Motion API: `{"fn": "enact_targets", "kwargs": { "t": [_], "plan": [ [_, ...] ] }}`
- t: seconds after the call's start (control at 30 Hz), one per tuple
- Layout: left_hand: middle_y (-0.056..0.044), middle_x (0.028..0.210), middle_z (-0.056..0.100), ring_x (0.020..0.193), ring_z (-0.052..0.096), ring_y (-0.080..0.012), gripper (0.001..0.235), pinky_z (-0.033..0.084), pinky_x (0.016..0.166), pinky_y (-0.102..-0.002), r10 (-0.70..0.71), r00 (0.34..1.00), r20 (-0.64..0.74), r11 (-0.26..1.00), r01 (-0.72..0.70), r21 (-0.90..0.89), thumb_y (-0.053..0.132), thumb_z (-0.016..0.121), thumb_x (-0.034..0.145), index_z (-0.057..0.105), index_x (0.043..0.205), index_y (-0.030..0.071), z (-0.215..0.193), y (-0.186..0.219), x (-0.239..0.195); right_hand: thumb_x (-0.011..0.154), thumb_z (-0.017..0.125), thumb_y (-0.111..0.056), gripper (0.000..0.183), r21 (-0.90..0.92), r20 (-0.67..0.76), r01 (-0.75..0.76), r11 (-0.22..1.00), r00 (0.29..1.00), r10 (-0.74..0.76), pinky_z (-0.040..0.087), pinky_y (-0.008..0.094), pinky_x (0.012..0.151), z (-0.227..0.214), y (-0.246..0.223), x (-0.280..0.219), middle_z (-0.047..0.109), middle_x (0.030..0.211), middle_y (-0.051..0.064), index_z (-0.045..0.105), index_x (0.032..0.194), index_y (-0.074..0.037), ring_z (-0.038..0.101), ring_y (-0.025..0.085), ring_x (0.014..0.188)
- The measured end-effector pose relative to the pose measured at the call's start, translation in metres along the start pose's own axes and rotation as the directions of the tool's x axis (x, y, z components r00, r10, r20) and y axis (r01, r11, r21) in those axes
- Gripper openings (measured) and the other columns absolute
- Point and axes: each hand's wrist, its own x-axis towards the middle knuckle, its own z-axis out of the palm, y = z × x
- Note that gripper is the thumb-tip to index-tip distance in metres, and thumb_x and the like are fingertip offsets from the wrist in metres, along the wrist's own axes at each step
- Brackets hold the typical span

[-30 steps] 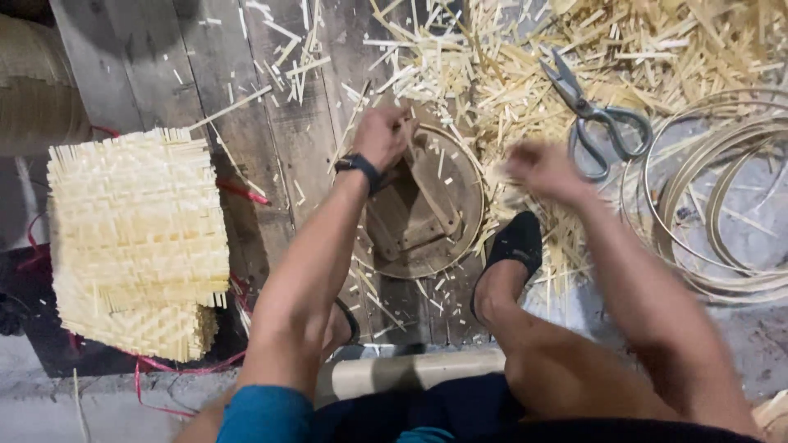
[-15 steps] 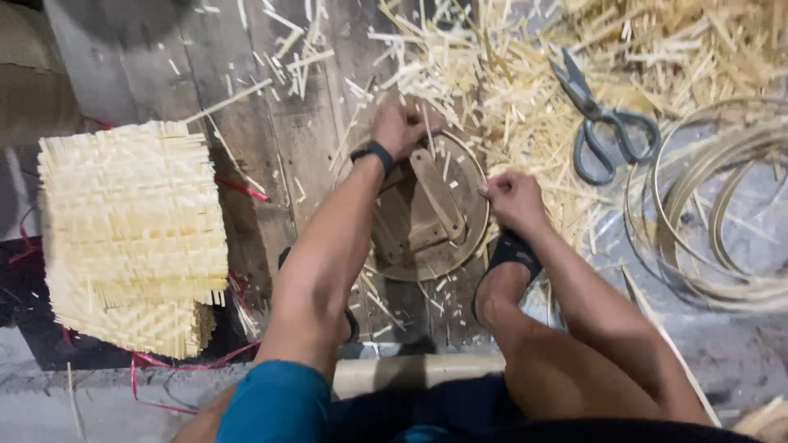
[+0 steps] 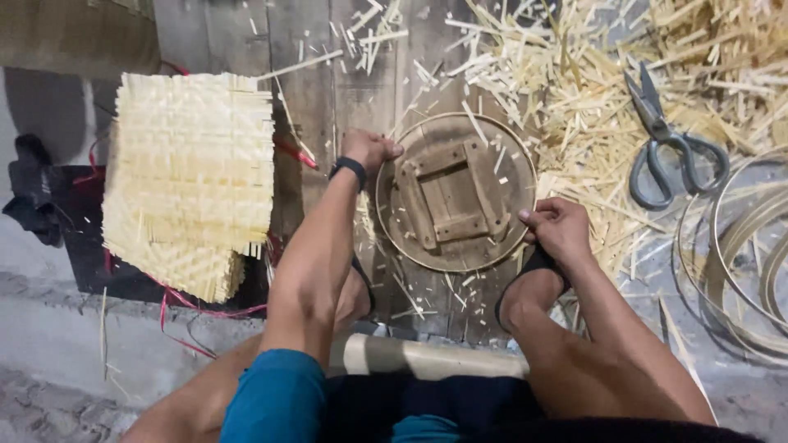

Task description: The person is weaving and trimming bamboo strips to create a circular tray or basket lid using a wooden mold and scissors.

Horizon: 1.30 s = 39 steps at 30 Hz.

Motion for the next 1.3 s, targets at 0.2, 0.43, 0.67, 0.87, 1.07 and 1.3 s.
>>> {"fn": "enact_targets", "kwargs": {
  "t": [0.2,0.43,0.67,0.87,1.07,1.3],
  "plan": [
    [-0.002,0.088,0.079,0.08,0.071,-0.0111,0.023,0.056,0.074,-0.027,0.062,0.974,-0.218,0.969,-0.11,-0.219,0.027,0.082,0.093,0.078,0.103,0.007,0.028,-0.095,-0.048,0.091,0.076,-0.006,0.03,0.035,-0.138,0.115,0.993,0.984,-0.109,0.063,0.025,0.067,-0.012,-0.027,0.012,0.075,0.097,0.011,0.07,0.118,0.007,0.074,0.012,0.078],
    [-0.017,0.099,0.07,0.089,0.073,-0.0304,0.014,0.065,0.082,-0.041,-0.24,0.908,0.344,0.574,0.418,-0.704,-0.002,0.071,0.092,0.063,0.104,-0.003,0.106,-0.154,-0.146,0.089,0.073,0.001,0.012,0.076,0.06,-0.115,0.99,0.992,0.11,0.063,0.032,0.06,-0.014,0.012,0.033,0.07,0.085,0.013,0.068,0.095,0.01,0.072,0.02,0.068],
    [-0.009,0.092,0.07,0.081,0.072,-0.0229,0.014,0.067,0.077,-0.04,-0.265,0.936,0.231,0.558,0.344,-0.755,-0.003,0.075,0.089,0.064,0.098,-0.001,0.104,-0.151,-0.165,0.092,0.071,-0.001,0.016,0.042,-0.036,-0.058,0.997,0.998,0.059,0.057,0.034,0.051,0.0,0.006,0.011,0.065,0.079,0.013,0.058,0.095,0.006,0.068,0.022,0.062],
    [-0.006,0.091,0.072,0.079,0.067,-0.0197,0.026,0.057,0.068,-0.032,-0.117,0.976,0.183,0.668,0.214,-0.713,0.009,0.08,0.083,0.068,0.106,0.007,0.052,-0.071,-0.183,0.089,0.079,-0.012,0.037,-0.403,-0.021,0.462,0.79,0.859,-0.512,0.057,0.039,0.077,0.014,-0.071,-0.018,0.067,0.094,0.012,0.061,0.118,0.004,0.069,0.025,0.084],
    [-0.013,0.113,0.064,0.096,0.068,-0.0206,0.041,0.059,0.081,-0.031,0.547,0.793,-0.269,0.778,-0.6,-0.186,0.014,0.084,0.086,0.06,0.116,0.0,-0.005,0.072,-0.248,0.094,0.072,-0.022,0.056,0.438,0.301,0.26,0.861,0.86,-0.413,0.056,0.042,0.097,0.06,-0.159,-0.048,0.06,0.12,0.015,0.045,0.138,0.002,0.063,0.024,0.11],
    [-0.017,0.122,0.073,0.102,0.074,-0.0265,0.045,0.062,0.081,-0.038,0.532,0.805,-0.262,0.742,-0.592,-0.313,0.033,0.071,0.098,0.067,0.133,0.004,0.012,0.056,-0.223,0.087,0.051,-0.031,0.067,0.74,0.209,-0.026,0.672,0.959,-0.192,0.049,0.052,0.107,0.021,-0.127,-0.056,0.057,0.134,0.019,0.044,0.146,0.0,0.058,0.035,0.126]
  ]
}}
